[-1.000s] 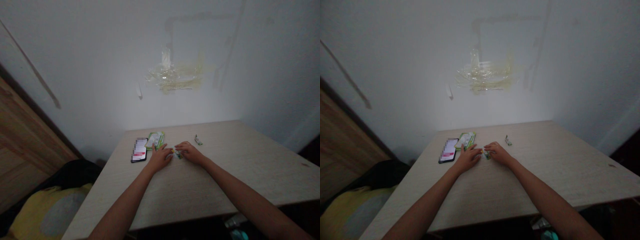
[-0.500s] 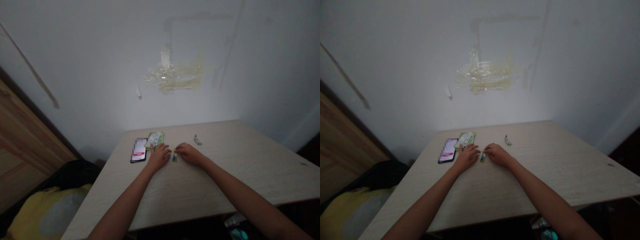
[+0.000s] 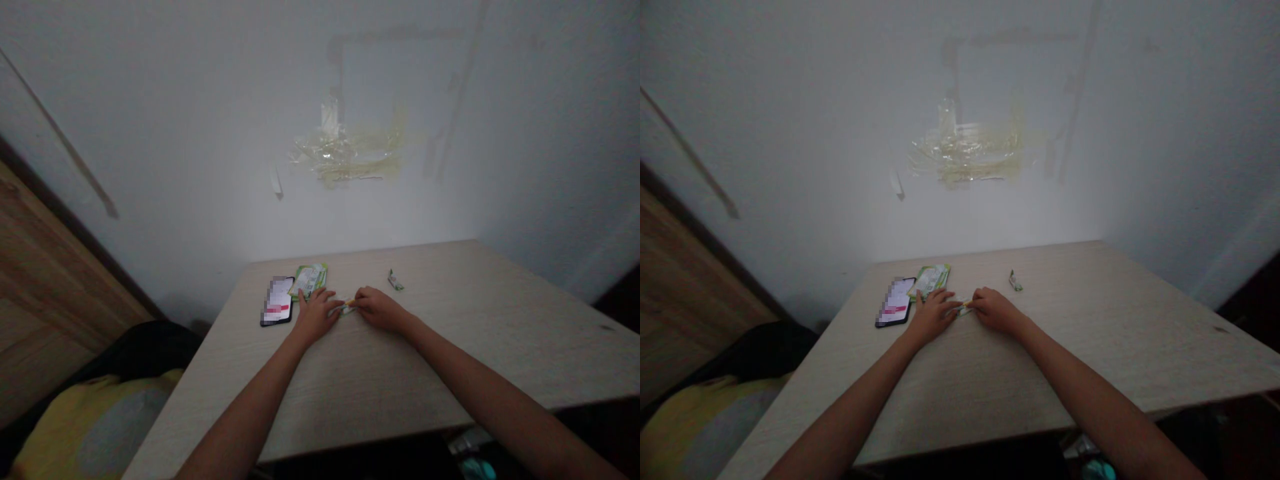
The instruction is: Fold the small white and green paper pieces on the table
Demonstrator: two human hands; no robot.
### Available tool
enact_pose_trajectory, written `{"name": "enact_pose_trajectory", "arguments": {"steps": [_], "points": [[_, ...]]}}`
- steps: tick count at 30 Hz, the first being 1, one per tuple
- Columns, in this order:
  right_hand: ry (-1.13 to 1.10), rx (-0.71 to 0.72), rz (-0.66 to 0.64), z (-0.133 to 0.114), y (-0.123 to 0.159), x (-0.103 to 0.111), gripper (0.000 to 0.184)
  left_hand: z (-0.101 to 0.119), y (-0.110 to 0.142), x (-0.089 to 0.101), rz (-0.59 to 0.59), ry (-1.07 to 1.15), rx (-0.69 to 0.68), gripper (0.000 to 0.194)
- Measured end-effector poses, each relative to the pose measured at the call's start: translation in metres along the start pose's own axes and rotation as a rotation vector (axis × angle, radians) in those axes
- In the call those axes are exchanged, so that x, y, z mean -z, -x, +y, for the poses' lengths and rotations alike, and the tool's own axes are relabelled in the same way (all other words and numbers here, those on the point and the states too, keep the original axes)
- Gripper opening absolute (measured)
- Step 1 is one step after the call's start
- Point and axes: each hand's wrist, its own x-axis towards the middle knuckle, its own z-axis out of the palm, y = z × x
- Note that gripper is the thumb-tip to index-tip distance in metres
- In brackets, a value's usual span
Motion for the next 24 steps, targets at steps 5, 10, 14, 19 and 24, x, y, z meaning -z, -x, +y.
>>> {"name": "enact_pose_trajectory", "arguments": {"steps": [5,10,14,19,24], "points": [[0.011,0.012,0.013,-0.0032,0.0003,0.0002,0.03,0.0011,0.0,0.0011,-0.021,0.008,0.025,0.026],[0.023,0.024,0.019,-0.0068,-0.0003,0.0006,0.029,0.0018,-0.0004,0.0001,0.0,-0.002,0.032,0.025],[0.011,0.029,0.014,-0.0085,-0.0002,0.0003,0.03,-0.0014,0.0001,-0.0007,-0.016,0.001,0.018,0.027],[-0.033,0.006,0.015,-0.0095,0.0002,0.0007,0.029,-0.007,0.0015,-0.001,-0.099,0.022,0.01,0.04],[-0.055,0.015,0.029,-0.006,0.0003,-0.0008,0.024,-0.0057,0.0006,-0.0004,-0.058,0.027,-0.009,0.032]]}}
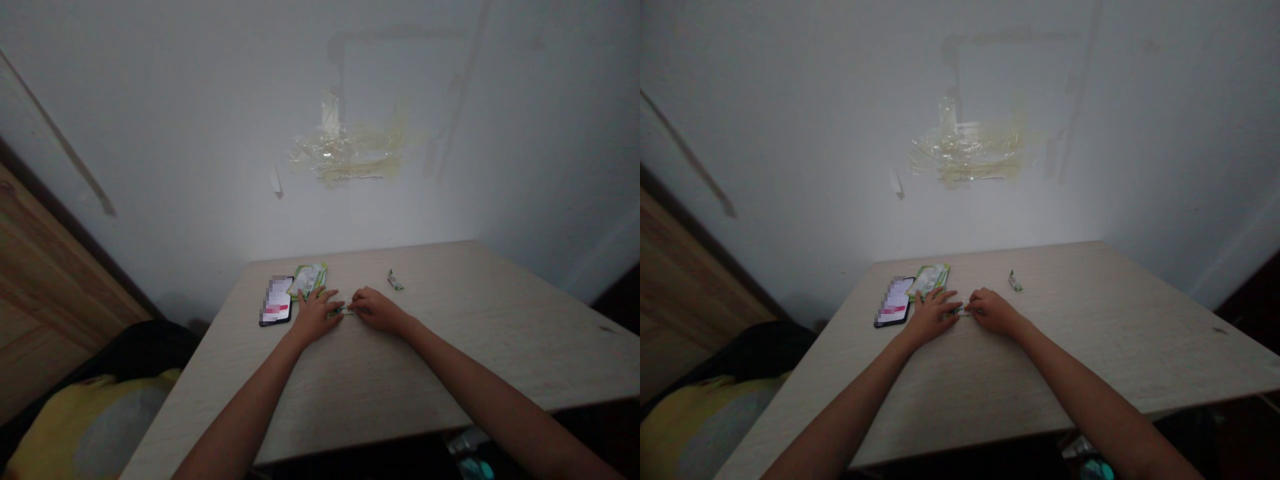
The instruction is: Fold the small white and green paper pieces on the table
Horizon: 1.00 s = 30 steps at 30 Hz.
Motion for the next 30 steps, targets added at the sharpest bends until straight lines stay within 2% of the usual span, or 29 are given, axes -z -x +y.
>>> {"name": "enact_pose_trajectory", "arguments": {"steps": [10,15,23,30], "points": [[-0.045,-0.033,0.003,0.0027,0.0016,-0.002,0.023,0.0035,-0.0062,0.0058,-0.022,0.097,-0.05,0.019],[-0.056,-0.024,0.016,0.0053,0.0013,-0.0045,0.022,0.0061,-0.0073,0.0047,-0.002,0.051,-0.084,0.017],[-0.069,-0.033,0.024,0.001,0.0002,-0.0019,0.02,0.0092,-0.0064,0.003,0.048,-0.078,-0.218,0.018],[-0.067,-0.026,0.021,0.0029,0.0001,-0.0025,0.02,0.0101,-0.0062,0.0019,0.074,-0.101,-0.222,0.018]]}}
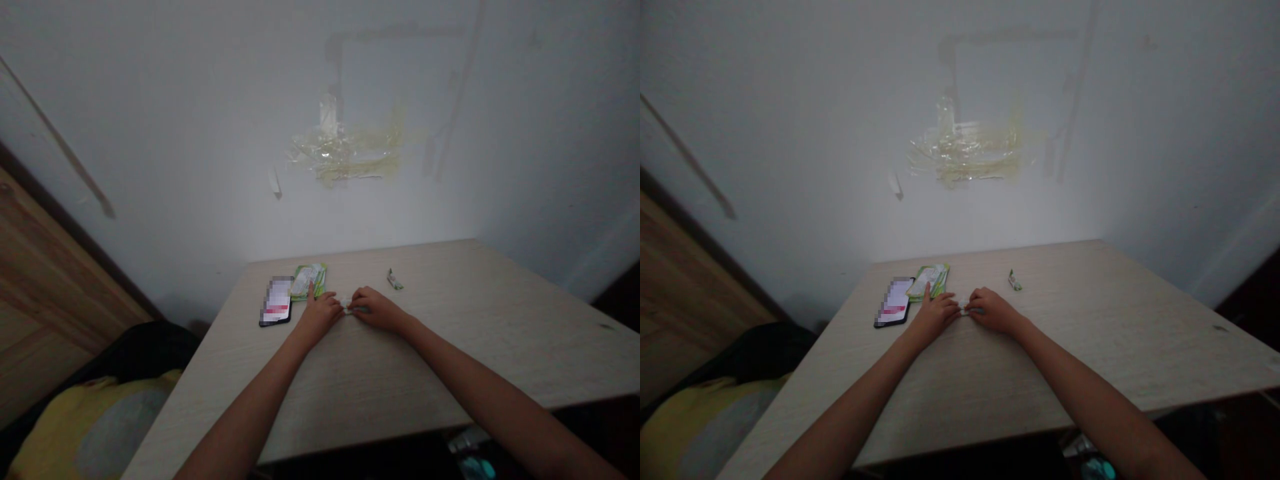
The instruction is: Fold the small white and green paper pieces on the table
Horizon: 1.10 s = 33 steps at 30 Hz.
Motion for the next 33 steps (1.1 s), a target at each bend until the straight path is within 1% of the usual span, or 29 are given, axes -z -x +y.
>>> {"name": "enact_pose_trajectory", "arguments": {"steps": [6,18,23,28,33], "points": [[-0.01,-0.001,-0.015,0.0005,-0.0004,0.0005,0.019,0.0,-0.0006,0.0008,-0.011,0.031,0.024,0.02],[-0.074,-0.032,0.004,0.008,-0.0007,-0.0043,0.016,-0.0019,-0.0017,0.002,-0.067,0.127,0.111,0.019],[-0.078,-0.075,-0.002,0.007,-0.0013,-0.004,0.016,-0.0032,-0.0008,0.0014,-0.056,0.153,0.125,0.021],[-0.084,-0.12,-0.002,0.0054,-0.0023,-0.0037,0.015,-0.0038,-0.0002,0.003,-0.074,0.182,0.148,0.02],[-0.104,-0.145,0.017,0.0073,-0.0034,-0.0061,0.013,-0.0063,-0.0004,0.0013,-0.067,0.179,0.148,0.019]]}}
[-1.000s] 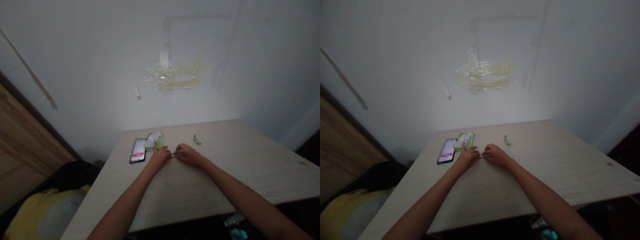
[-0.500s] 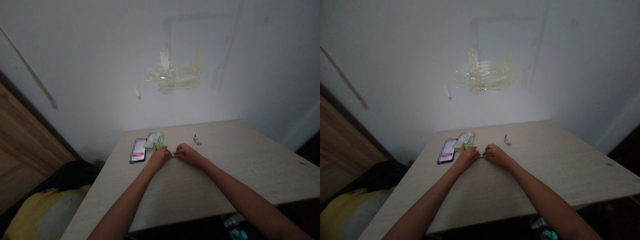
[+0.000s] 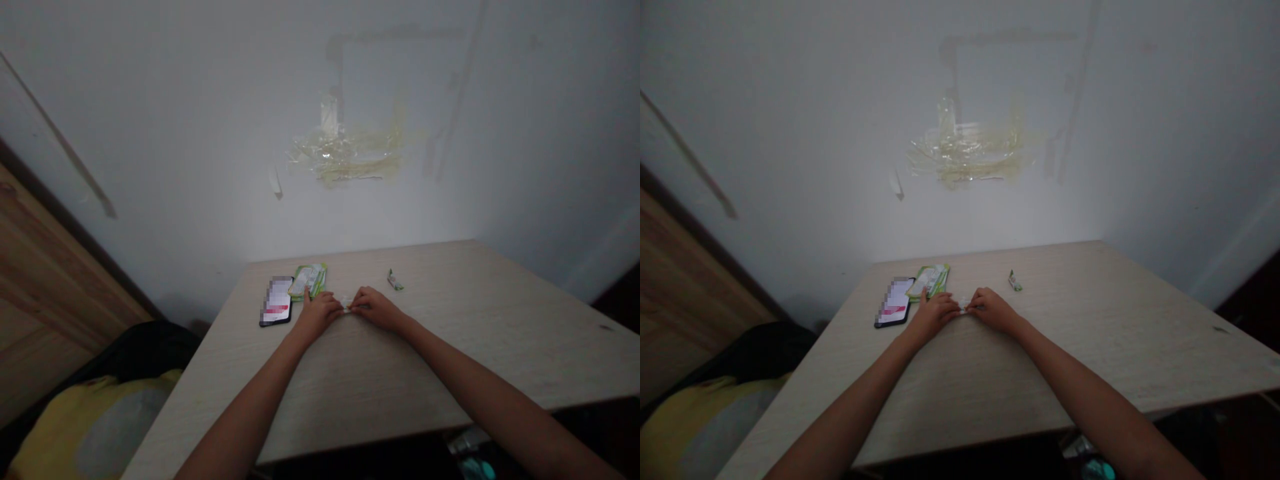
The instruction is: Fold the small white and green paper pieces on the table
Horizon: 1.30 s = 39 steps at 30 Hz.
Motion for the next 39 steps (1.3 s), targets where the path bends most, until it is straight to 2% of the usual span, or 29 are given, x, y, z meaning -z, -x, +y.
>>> {"name": "enact_pose_trajectory", "arguments": {"steps": [8,27,34,39], "points": [[-0.016,0.005,0.011,0.0033,-0.0003,-0.0012,0.013,-0.0042,-0.0009,-0.0031,-0.001,0.051,0.021,0.017],[0.002,0.032,0.015,0.0028,0.0021,-0.0009,0.015,-0.0007,-0.0014,-0.0002,-0.029,0.019,0.046,0.02],[0.046,-0.034,0.043,0.0006,-0.0012,-0.0028,0.015,-0.0025,-0.0021,0.0003,-0.021,0.02,0.039,0.018],[0.093,-0.092,0.086,-0.0013,-0.0038,-0.0063,0.014,-0.0037,-0.005,-0.004,0.008,0.041,0.109,0.02]]}}
